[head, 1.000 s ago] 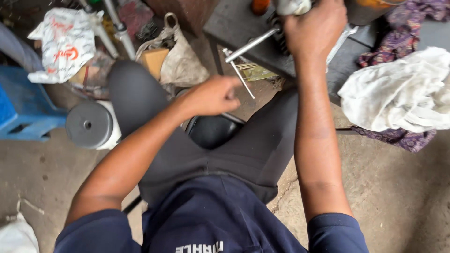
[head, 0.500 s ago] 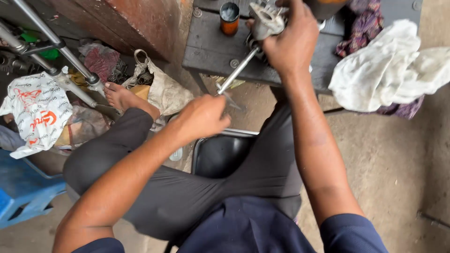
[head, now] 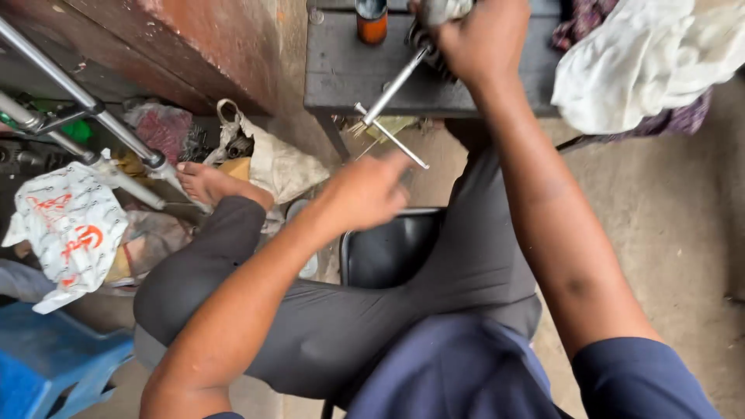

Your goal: Manually repairing or cleaning a motorcycle engine component by hand and with tools on a workbench.

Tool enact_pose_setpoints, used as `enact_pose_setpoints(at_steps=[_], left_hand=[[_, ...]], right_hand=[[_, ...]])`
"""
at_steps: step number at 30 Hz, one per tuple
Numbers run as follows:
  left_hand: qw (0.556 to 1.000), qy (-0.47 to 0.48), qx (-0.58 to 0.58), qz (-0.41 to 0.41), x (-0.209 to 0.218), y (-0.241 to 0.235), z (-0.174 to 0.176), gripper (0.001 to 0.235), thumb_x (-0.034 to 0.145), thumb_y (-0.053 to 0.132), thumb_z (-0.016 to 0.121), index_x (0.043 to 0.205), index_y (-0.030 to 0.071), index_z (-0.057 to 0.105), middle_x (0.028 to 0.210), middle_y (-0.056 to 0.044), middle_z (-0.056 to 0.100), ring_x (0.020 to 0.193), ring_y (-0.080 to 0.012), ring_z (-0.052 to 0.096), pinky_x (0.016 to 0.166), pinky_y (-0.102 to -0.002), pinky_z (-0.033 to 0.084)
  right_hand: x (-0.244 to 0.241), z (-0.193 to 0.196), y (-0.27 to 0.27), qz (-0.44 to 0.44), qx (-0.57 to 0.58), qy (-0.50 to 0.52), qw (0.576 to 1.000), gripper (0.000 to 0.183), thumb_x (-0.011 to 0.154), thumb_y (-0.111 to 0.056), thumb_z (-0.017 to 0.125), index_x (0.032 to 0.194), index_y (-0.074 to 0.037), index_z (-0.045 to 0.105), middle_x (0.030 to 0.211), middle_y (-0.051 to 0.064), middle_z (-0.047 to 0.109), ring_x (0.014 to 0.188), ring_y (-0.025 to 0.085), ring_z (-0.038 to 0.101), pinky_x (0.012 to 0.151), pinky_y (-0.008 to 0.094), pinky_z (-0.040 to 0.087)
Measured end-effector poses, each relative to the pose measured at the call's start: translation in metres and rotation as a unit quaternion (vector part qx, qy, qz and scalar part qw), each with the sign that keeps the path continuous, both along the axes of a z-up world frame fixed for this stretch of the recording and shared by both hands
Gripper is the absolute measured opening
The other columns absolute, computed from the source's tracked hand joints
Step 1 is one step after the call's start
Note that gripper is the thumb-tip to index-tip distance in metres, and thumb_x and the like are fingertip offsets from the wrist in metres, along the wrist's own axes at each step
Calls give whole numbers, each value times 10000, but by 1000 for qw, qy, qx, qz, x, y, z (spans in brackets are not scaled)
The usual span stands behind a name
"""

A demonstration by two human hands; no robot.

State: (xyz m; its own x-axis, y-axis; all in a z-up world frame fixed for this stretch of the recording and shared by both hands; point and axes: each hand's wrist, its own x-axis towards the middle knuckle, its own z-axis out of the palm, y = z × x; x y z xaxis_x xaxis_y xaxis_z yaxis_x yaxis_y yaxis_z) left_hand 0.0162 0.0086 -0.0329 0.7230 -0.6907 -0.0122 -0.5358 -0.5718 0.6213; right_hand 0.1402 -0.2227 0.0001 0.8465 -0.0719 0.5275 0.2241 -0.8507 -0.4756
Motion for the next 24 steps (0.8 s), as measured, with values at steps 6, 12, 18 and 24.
enact_pose_setpoints(at_steps=[6, 12, 18, 24], left_hand=[[950, 31, -90, 296, 17, 13, 59, 567, 994, 174, 532, 1554, 155, 449, 681, -134, 668, 577, -316, 664, 536, -443, 553], [987, 64, -116, 86, -1, -8, 19, 633, 854, 158, 704, 1442, 63, 487, 599, -108, 649, 536, -286, 658, 526, -411, 525], [933, -103, -132, 317, 22, 15, 8, 555, 983, 131, 594, 1538, 131, 577, 642, -155, 610, 569, -309, 618, 609, -457, 512], [995, -38, 85, 29, 6, -6, 44, 653, 944, 237, 617, 1573, 157, 460, 731, -124, 713, 547, -326, 681, 552, -442, 568]], right_hand=[[-4, 7, -1, 64, 14, -107, 992, 473, 830, -433, 945, 950, -25, 737, 887, 164, 756, 811, 387, 721, 726, 453, 555], [2, -1, -1, 7, 36, -81, 996, 545, 807, -449, 922, 1070, -31, 691, 958, 181, 732, 899, 390, 707, 792, 454, 546], [-8, 20, 5, 3, 43, -31, 999, 580, 773, -484, 904, 1069, -39, 678, 959, 204, 710, 903, 398, 680, 777, 475, 521], [0, 9, 0, -9, 41, -9, 999, 559, 744, -472, 873, 1060, -55, 677, 963, 187, 720, 925, 371, 707, 792, 466, 532]])
